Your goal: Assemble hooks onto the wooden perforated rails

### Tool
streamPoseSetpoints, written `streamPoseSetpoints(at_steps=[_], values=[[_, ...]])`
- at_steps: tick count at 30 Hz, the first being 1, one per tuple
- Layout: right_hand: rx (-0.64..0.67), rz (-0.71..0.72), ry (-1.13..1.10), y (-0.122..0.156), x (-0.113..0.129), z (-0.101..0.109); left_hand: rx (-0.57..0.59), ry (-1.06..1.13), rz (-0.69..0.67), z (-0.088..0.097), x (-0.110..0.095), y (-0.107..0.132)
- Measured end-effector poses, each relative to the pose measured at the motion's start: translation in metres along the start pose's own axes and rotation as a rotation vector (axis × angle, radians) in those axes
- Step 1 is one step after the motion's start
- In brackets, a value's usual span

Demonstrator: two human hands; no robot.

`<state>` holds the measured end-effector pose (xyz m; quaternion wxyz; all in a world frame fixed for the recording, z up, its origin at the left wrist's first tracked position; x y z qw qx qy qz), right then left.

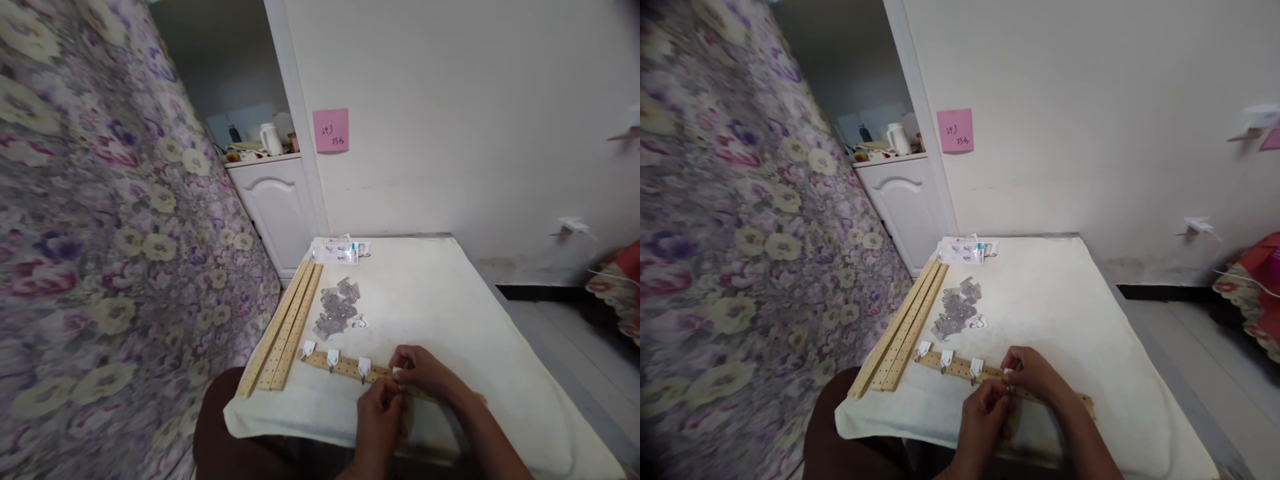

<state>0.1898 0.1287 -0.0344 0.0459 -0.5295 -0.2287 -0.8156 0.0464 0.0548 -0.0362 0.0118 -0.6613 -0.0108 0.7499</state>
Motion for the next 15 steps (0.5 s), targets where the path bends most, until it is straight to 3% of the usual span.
streamPoseSetpoints(at_steps=[6,10,12,15], values=[[0.005,0.052,-0.052,0.001,-0.004,-0.001,0.075,-0.016,-0.011,0.01,0.0,0.007],[-0.071,0.037,-0.095,0.005,-0.003,0.003,0.136,-0.069,-0.068,0.023,-0.015,-0.001],[-0.12,0.029,-0.103,0.007,-0.003,0.007,0.104,-0.269,-0.181,0.036,-0.032,-0.015],[-0.19,0.029,-0.122,0.01,-0.003,0.016,0.089,-0.868,-0.288,0.055,-0.056,-0.045]])
Point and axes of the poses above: each hand's wrist, its own y-axis away from the middle knuckle, its own z-axis out of the back of the hand, x = y × z, the point moved 1 cm from there along -y, towards the middle knuckle, and after that the axes turned 11 degrees about -z, right-handed, at the moved point
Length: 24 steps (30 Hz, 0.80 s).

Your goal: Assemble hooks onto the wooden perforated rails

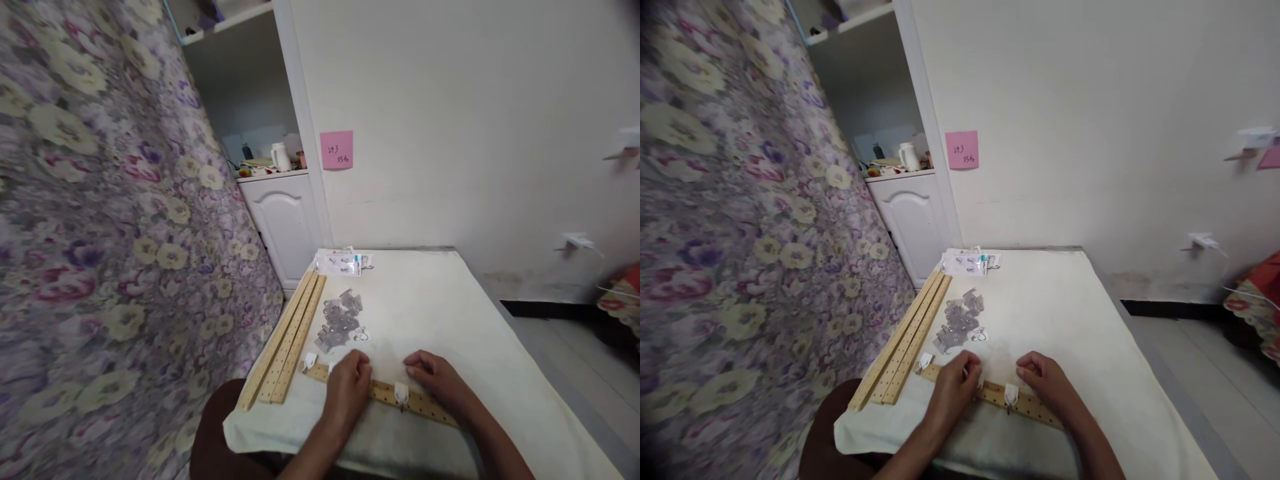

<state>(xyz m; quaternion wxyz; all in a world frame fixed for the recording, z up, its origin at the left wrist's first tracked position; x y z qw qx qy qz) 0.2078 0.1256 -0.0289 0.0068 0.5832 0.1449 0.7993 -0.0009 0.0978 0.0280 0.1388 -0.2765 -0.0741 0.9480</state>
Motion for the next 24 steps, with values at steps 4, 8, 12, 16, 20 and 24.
streamPoseSetpoints(at_steps=[4,8,12,16,20,24], values=[[-0.077,0.004,0.012,-0.002,0.001,0.007,0.061,-0.203,0.031,0.012,0.012,-0.04],[-0.094,0.009,0.051,-0.005,-0.002,0.007,0.153,-0.323,0.078,-0.002,0.023,-0.068],[-0.106,0.004,0.072,-0.007,-0.006,0.008,0.185,-0.372,0.094,-0.013,0.029,-0.08],[-0.136,0.021,0.041,-0.006,-0.005,0.01,0.166,-0.357,0.083,-0.012,0.029,-0.076],[-0.125,0.025,0.008,-0.005,-0.001,0.01,0.121,-0.266,0.08,-0.008,0.025,-0.069],[-0.13,0.05,-0.018,-0.005,0.001,0.009,0.105,-0.074,0.025,-0.01,0.02,-0.065]])
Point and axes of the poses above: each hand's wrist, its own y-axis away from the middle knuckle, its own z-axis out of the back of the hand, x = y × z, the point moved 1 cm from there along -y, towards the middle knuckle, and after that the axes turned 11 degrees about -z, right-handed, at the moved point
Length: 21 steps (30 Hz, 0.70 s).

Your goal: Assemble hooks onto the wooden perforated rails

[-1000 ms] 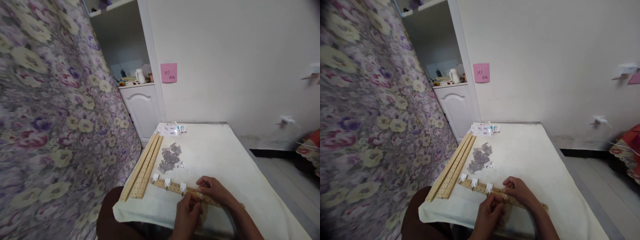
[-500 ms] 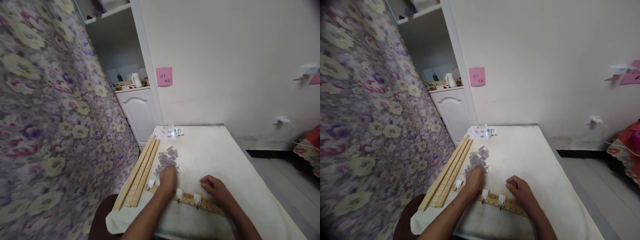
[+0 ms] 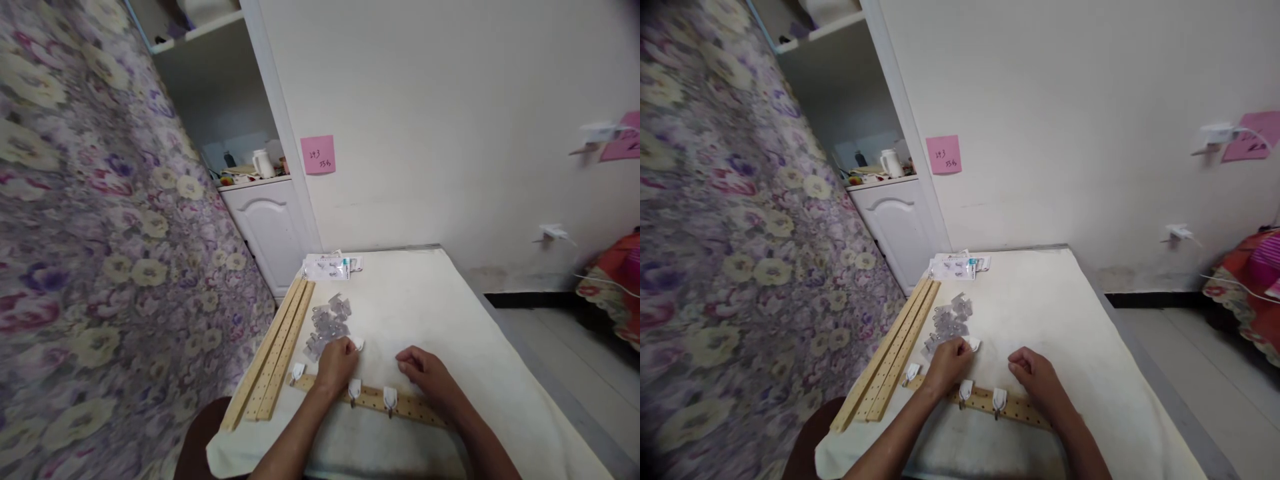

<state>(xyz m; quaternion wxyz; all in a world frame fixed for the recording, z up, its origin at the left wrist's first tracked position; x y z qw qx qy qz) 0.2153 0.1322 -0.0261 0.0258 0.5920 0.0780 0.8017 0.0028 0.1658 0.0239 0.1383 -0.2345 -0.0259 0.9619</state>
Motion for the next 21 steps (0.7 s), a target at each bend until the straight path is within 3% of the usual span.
streamPoseSetpoints(at_steps=[12,18,21], values=[[-0.011,-0.053,-0.223,0.008,0.019,0.007,0.055,0.463,-0.234,0.001,-0.049,0.031],[0.101,-0.029,-0.239,0.015,0.024,0.014,0.084,0.657,-0.2,-0.011,-0.064,0.055],[0.15,-0.021,-0.214,0.022,0.023,0.017,0.066,0.714,-0.116,-0.024,-0.072,0.068]])
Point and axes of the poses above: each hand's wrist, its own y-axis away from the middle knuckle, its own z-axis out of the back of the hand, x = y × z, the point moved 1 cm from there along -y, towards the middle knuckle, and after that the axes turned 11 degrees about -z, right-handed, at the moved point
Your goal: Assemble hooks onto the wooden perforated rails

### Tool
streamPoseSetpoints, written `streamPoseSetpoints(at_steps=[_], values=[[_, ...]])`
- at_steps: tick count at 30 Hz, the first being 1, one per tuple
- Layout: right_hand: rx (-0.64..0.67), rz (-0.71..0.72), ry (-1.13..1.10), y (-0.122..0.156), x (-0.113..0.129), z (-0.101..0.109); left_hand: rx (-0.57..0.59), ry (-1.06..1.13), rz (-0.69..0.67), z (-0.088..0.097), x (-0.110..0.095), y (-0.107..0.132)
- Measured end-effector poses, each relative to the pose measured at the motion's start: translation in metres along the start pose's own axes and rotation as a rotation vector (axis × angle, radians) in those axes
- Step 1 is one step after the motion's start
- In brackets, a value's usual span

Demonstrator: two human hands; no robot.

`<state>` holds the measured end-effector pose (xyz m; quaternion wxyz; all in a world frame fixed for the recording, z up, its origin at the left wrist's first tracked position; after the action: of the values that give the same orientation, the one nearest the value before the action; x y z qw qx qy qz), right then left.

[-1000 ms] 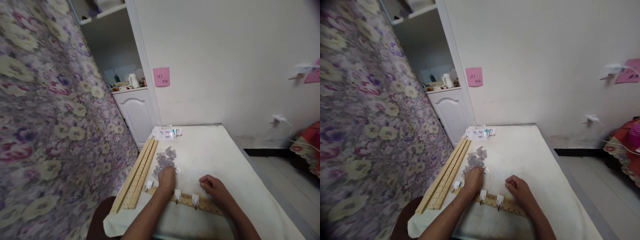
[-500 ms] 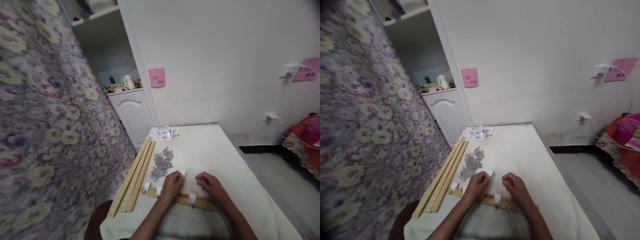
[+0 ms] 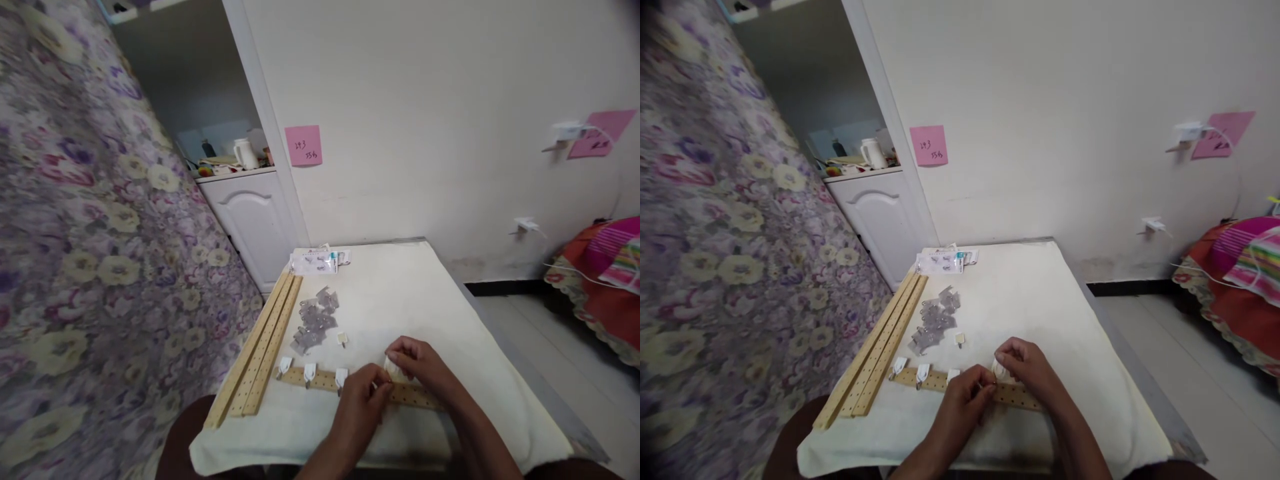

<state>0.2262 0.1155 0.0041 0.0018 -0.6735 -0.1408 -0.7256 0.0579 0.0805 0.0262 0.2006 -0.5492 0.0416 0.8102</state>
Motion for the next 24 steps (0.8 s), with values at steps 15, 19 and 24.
streamPoseSetpoints(at_steps=[15,19,24], values=[[0.031,-0.064,0.322,0.016,-0.02,0.024,-0.136,0.565,0.317,-0.08,0.028,0.028],[-0.005,-0.059,0.365,0.012,-0.021,0.024,-0.118,0.561,0.296,-0.08,0.032,0.027],[-0.008,-0.066,0.379,0.011,-0.02,0.022,-0.087,0.55,0.31,-0.082,0.036,0.028]])
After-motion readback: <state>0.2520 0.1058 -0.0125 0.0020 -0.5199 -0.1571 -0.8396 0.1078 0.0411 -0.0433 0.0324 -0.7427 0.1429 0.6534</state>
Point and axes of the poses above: each hand's wrist, its own y-axis away from the middle knuckle, its own z-axis out of the back of the hand, x = y × z, the point moved 1 cm from there along -y, towards the middle knuckle, and after that the axes turned 11 degrees about -z, right-handed, at the moved point
